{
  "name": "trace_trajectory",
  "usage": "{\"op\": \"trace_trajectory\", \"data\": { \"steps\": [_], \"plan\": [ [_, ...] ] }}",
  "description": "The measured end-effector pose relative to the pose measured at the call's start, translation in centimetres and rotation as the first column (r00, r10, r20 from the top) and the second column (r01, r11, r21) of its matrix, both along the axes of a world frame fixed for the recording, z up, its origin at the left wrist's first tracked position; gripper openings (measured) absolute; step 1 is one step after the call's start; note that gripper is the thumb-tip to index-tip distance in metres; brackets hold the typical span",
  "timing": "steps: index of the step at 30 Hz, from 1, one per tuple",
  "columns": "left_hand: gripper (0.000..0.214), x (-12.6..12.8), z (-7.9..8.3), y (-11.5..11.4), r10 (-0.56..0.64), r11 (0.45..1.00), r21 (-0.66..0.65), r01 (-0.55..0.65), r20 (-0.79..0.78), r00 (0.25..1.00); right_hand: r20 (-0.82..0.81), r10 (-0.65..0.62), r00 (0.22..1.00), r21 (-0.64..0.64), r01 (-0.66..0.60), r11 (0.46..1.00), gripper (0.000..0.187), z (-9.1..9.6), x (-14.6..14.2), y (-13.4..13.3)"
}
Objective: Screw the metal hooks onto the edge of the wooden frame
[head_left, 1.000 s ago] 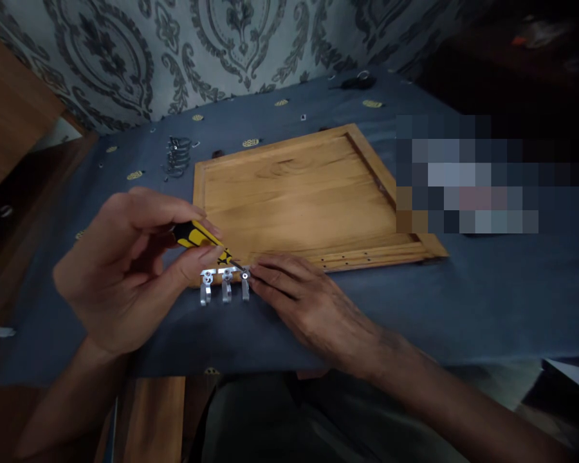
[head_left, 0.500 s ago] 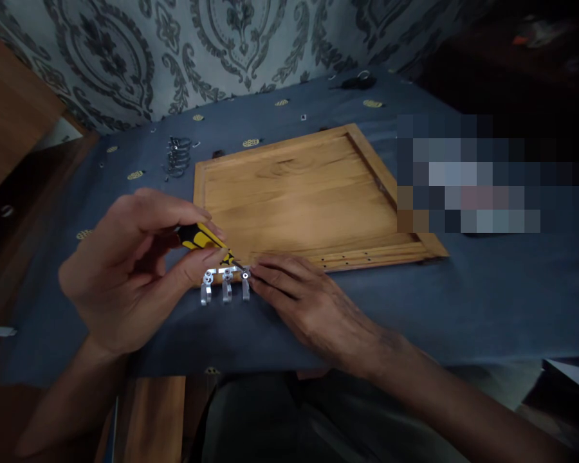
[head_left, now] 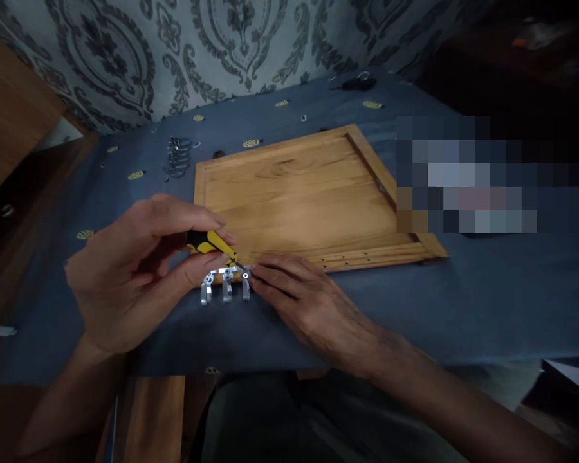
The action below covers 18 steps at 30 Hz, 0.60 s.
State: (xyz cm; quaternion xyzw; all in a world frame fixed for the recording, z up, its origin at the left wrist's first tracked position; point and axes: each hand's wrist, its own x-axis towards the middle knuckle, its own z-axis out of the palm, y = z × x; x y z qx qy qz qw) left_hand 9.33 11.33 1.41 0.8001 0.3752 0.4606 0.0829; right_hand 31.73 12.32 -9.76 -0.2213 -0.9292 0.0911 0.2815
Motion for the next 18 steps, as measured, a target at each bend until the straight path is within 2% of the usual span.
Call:
{"op": "trace_trajectory", "data": {
  "steps": [3,7,13,18],
  "plan": [
    [0.039,-0.4,-0.4,-0.1,0.048,0.999,-0.021,-0.046,0.095,0.994,-0.028,0.010,1.000,0.011,-0.010,1.000,0.048,-0.1,-0.1,0.0],
    [0.039,-0.9,-1.2,0.2,0.078,0.993,0.069,-0.095,0.217,0.973,-0.068,0.010,0.998,0.037,-0.007,0.999,0.041,-0.1,-0.1,0.1],
    [0.038,-1.0,-1.2,0.4,0.105,0.990,0.067,-0.121,0.196,0.975,-0.060,0.011,0.998,0.031,-0.009,0.999,0.041,-0.1,-0.1,0.1],
    [0.041,-0.9,-1.2,0.4,0.091,0.990,0.089,-0.113,0.221,0.971,-0.096,0.020,0.995,0.057,-0.014,0.998,0.035,-0.3,-0.1,0.2]
  ]
}}
